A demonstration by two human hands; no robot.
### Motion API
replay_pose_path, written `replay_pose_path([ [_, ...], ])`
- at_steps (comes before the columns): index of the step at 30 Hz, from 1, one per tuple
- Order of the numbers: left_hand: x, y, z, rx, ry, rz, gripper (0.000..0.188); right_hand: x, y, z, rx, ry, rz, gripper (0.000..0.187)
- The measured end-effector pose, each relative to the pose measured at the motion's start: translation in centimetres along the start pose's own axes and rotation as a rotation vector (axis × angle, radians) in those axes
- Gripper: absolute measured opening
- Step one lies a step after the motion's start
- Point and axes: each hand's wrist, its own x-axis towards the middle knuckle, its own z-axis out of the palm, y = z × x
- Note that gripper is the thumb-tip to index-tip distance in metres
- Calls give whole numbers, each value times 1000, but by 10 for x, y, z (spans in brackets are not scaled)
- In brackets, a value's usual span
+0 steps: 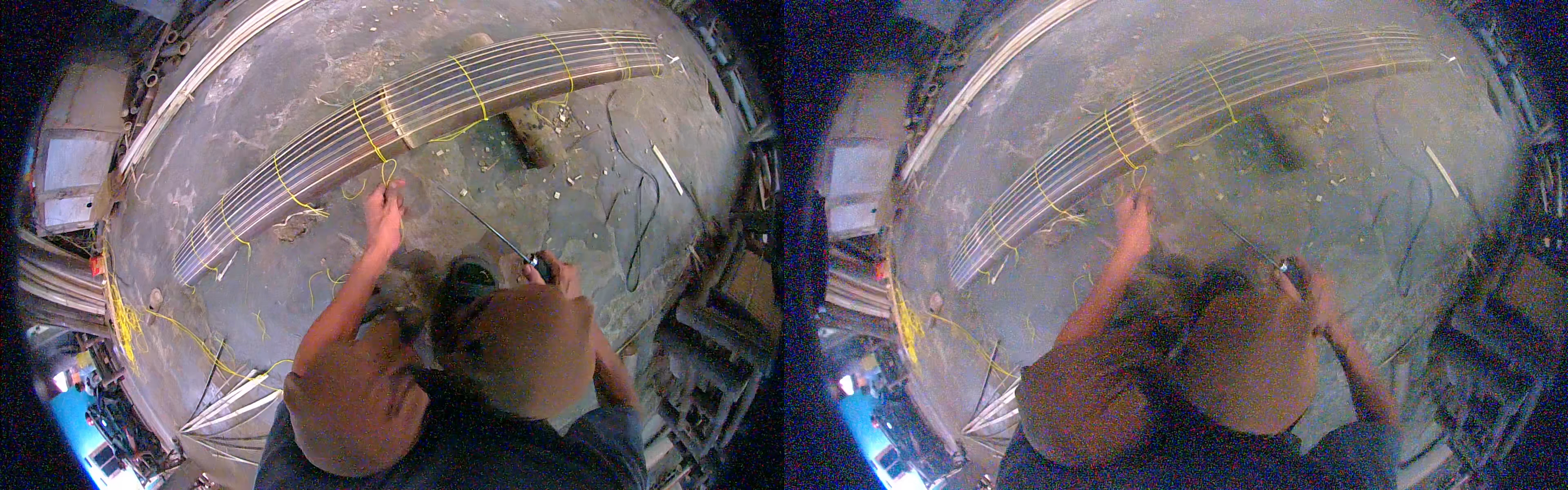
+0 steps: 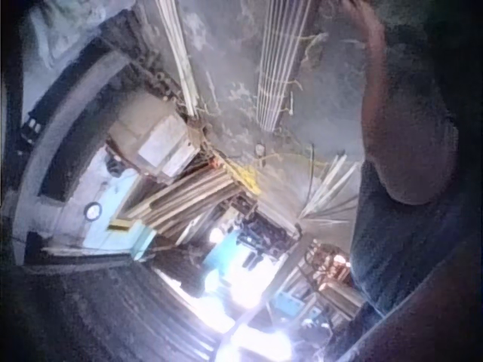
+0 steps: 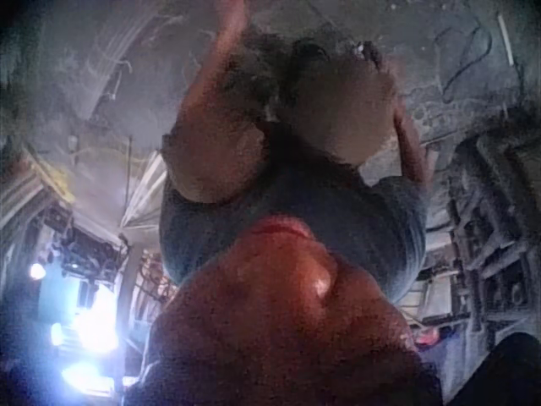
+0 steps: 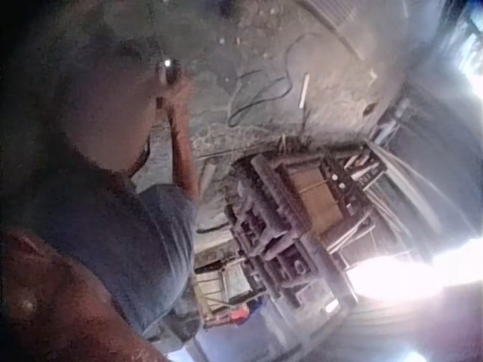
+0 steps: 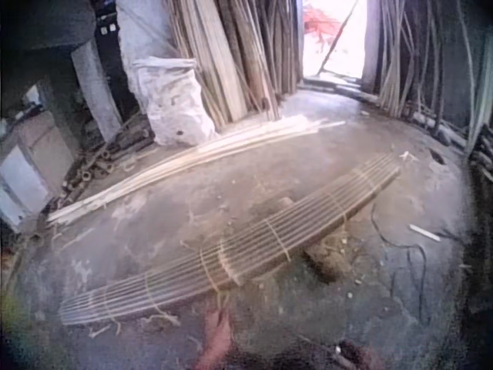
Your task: The person aligns a bundle of long metal rods on the floor, then uses a knife to cut yellow string. They wrap the string around the bundle multiple times and tie it securely to hold the rods together.
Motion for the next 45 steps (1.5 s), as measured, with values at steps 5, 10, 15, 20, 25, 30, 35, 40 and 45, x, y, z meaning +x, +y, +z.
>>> replay_pose_path([
  [5, -49, -1, 0, -276, -24, -167, 31, 56, -41, -16, -214, -82, -376, 32],
  [10, -48, -16, -12, -293, -5, -194, 32, 113, -100, 17, -515, -186, -564, 39],
  [15, -46, 7, -31, -579, -169, -449, 29, 101, -41, -5, -448, -116, -401, 40],
  [20, -58, -11, -29, 430, -551, 472, 33, -4, 18, -62, -242, 44, 64, 37],
  [25, -14, 54, 64, 366, -448, 581, 60, -62, 23, -42, -36, 309, 402, 35],
  [30, 15, 66, 120, 397, -191, 644, 68, -63, 27, -14, 222, 368, 564, 34],
  [35, 5, 55, 134, 287, -100, 503, 69, -58, 33, -10, 215, 361, 462, 31],
  [40, 13, 54, 138, 200, -60, 429, 70, -45, 41, -11, 261, 346, 408, 31],
  [45, 22, 61, 143, 133, -80, 296, 41, -32, 36, -23, -1, 332, 284, 30],
])
